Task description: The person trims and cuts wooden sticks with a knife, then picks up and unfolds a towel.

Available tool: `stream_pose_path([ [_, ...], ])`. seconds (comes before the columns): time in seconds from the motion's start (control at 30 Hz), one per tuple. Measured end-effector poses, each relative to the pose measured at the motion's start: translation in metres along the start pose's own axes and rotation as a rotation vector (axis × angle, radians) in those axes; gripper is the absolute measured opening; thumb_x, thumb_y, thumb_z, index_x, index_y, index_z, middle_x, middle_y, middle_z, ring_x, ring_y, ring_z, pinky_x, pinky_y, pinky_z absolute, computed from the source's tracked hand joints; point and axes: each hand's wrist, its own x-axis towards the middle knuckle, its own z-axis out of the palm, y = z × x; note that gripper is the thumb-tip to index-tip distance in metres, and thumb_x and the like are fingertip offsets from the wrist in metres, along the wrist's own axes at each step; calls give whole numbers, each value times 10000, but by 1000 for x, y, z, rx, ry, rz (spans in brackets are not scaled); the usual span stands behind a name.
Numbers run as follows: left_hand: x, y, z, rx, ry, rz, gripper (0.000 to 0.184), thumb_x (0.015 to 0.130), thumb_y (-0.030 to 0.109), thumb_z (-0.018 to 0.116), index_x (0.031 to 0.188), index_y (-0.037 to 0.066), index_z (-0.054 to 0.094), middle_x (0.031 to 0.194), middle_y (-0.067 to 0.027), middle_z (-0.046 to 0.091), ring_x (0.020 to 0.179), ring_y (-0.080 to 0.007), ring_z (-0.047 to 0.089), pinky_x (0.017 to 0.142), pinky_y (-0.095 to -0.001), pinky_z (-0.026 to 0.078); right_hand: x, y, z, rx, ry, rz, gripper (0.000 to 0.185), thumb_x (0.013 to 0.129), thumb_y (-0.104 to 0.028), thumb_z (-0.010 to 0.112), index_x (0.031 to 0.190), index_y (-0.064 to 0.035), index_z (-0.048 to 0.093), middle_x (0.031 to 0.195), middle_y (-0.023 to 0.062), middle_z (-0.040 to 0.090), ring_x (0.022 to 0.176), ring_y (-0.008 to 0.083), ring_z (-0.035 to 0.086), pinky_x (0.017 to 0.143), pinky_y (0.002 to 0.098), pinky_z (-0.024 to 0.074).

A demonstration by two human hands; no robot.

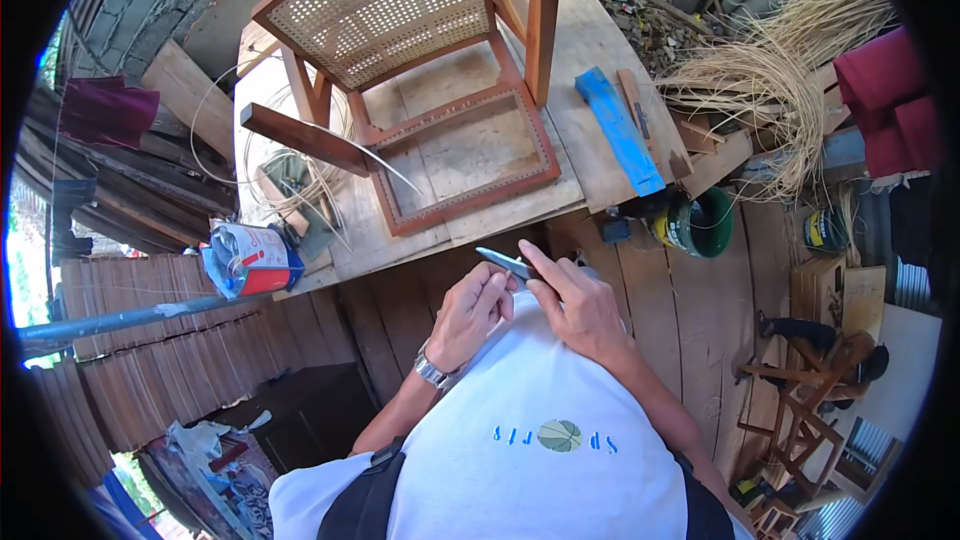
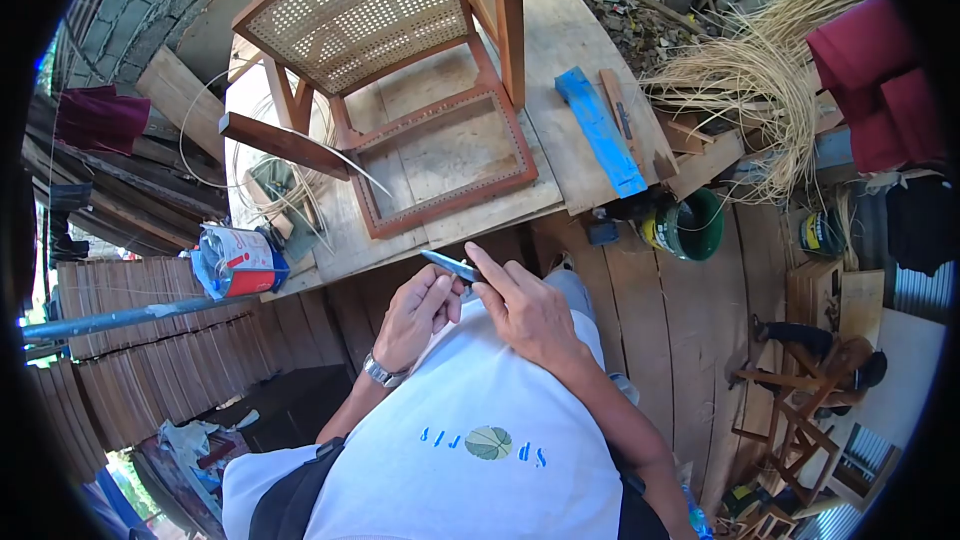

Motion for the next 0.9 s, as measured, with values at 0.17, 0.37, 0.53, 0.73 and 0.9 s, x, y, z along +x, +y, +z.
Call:
stream_pose_path([
  [0.17,4,-9,5,-17,33,-2,288,1081,247,441,996,14,585,700,12,533,605,-39,422,555,-200,334,1,4,2,-33,4,-52,553,920,-115,661,1451,-170,518,791,114,554,678,318,581,614,441,481],
  [0.37,6,5,8,186,55,25,289,1080,253,429,953,40,578,646,32,483,582,-48,408,554,-226,338,3,3,2,-54,-10,-18,524,933,-134,653,1441,-170,532,784,105,541,668,303,576,607,435,479],
  [0.53,-14,17,6,283,-33,15,293,1076,257,429,926,55,580,620,34,460,572,-42,400,555,-228,337,16,36,-1,-53,324,287,415,968,-97,596,1380,-138,594,958,157,654,819,322,655,738,418,521],
  [0.73,4,-4,-1,-79,-10,-75,273,1078,263,446,1020,27,571,688,14,543,583,-39,441,543,-197,325,6,1,-1,79,-47,127,460,955,-108,613,1411,-142,561,887,148,625,798,332,633,715,428,506],
  [0.9,10,2,3,-212,-10,-137,256,1071,267,468,994,43,566,670,28,507,578,-36,424,535,-191,307,5,4,0,1,-39,12,555,940,-134,643,1472,-182,490,820,129,573,709,335,600,634,445,492],
])
